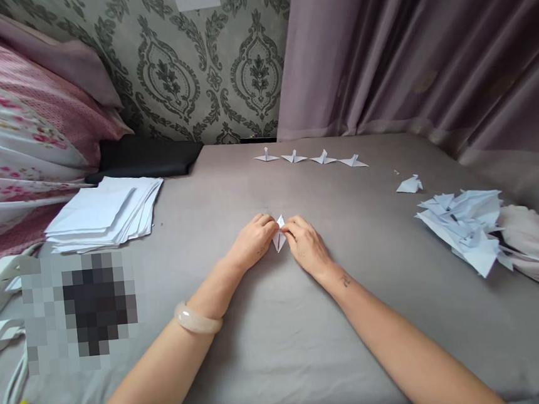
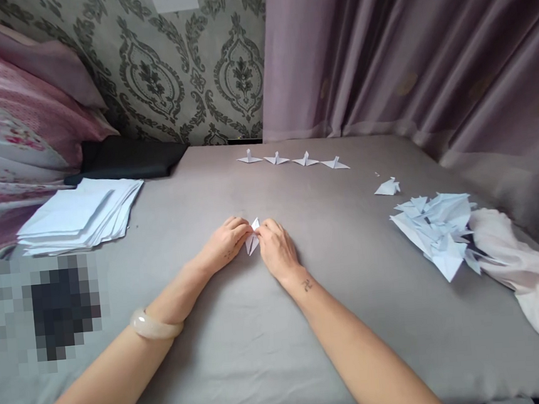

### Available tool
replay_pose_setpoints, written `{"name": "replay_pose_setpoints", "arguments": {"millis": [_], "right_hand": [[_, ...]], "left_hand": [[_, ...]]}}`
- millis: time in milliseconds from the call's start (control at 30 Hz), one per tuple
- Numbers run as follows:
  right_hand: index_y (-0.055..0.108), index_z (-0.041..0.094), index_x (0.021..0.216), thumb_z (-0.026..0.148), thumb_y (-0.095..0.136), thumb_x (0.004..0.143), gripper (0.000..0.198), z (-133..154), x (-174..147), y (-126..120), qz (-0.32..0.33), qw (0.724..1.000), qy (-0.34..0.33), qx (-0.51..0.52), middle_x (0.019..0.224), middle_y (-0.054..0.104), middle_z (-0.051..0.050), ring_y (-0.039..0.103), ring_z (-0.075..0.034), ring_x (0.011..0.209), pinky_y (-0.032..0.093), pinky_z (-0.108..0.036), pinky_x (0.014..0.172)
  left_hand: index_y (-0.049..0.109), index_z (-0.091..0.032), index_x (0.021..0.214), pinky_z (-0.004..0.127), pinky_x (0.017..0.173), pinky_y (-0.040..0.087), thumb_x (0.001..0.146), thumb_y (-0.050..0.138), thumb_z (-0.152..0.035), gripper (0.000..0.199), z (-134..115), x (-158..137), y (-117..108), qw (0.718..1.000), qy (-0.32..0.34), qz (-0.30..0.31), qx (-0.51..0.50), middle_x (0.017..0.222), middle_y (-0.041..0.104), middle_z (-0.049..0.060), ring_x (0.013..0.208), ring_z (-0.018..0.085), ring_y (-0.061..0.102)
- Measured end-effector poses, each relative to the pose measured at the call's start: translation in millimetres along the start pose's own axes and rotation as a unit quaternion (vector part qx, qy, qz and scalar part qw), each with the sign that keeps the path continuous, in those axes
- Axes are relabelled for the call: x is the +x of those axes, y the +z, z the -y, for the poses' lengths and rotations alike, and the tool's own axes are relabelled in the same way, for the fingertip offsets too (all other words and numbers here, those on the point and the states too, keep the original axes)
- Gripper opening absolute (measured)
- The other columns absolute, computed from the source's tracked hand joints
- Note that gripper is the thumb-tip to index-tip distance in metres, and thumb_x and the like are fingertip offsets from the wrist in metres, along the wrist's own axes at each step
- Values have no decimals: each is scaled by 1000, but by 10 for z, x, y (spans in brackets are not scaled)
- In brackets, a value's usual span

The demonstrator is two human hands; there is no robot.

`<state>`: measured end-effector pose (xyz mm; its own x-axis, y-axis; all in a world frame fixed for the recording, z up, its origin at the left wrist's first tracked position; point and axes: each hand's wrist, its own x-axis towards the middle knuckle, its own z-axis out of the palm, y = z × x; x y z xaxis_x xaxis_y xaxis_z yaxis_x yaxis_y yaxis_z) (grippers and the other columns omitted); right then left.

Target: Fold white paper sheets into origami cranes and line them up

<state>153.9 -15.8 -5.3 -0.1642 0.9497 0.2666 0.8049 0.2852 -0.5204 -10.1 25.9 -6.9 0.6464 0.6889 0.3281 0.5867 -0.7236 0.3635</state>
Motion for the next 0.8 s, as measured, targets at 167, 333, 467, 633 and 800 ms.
{"name": "replay_pose_setpoints", "arguments": {"millis": [167,333,467,633,800], "right_hand": [[64,20,104,7,39,88,32,143,-101,-124,49,992,-37,-112,105,61,-8,52,-21,97,43,-31,81],[59,18,115,2,39,84,40,238,-178,-182,80,981,-47,-169,107,60,-10,50,-23,96,43,-34,82],[60,15,114,0,39,82,41,278,-193,-176,93,978,-49,-181,108,60,-12,50,-24,96,43,-35,82],[64,16,107,2,39,82,38,252,-173,-181,79,984,-35,-155,109,62,-10,52,-24,98,45,-35,81],[69,22,95,5,42,79,36,82,-112,-147,26,1000,0,-10,107,66,-4,58,-20,98,47,-31,79]], "left_hand": [[65,-17,96,30,76,46,97,33,-24,32,-9,-60,-7,1000,8,2,6,94,60,9,87,18,51],[68,-20,101,30,77,46,95,39,-27,30,20,-105,-15,999,5,-6,-36,102,59,9,88,18,50],[68,-22,104,32,80,45,94,42,-29,29,28,-115,-32,998,0,2,-60,105,59,9,91,19,49],[64,-23,107,34,82,45,89,51,-32,24,22,-119,-21,988,-79,-5,-134,108,57,9,92,20,51],[59,-19,104,33,80,45,76,66,-35,33,46,-89,-10,953,-192,-11,-233,112,51,10,93,20,52]]}}
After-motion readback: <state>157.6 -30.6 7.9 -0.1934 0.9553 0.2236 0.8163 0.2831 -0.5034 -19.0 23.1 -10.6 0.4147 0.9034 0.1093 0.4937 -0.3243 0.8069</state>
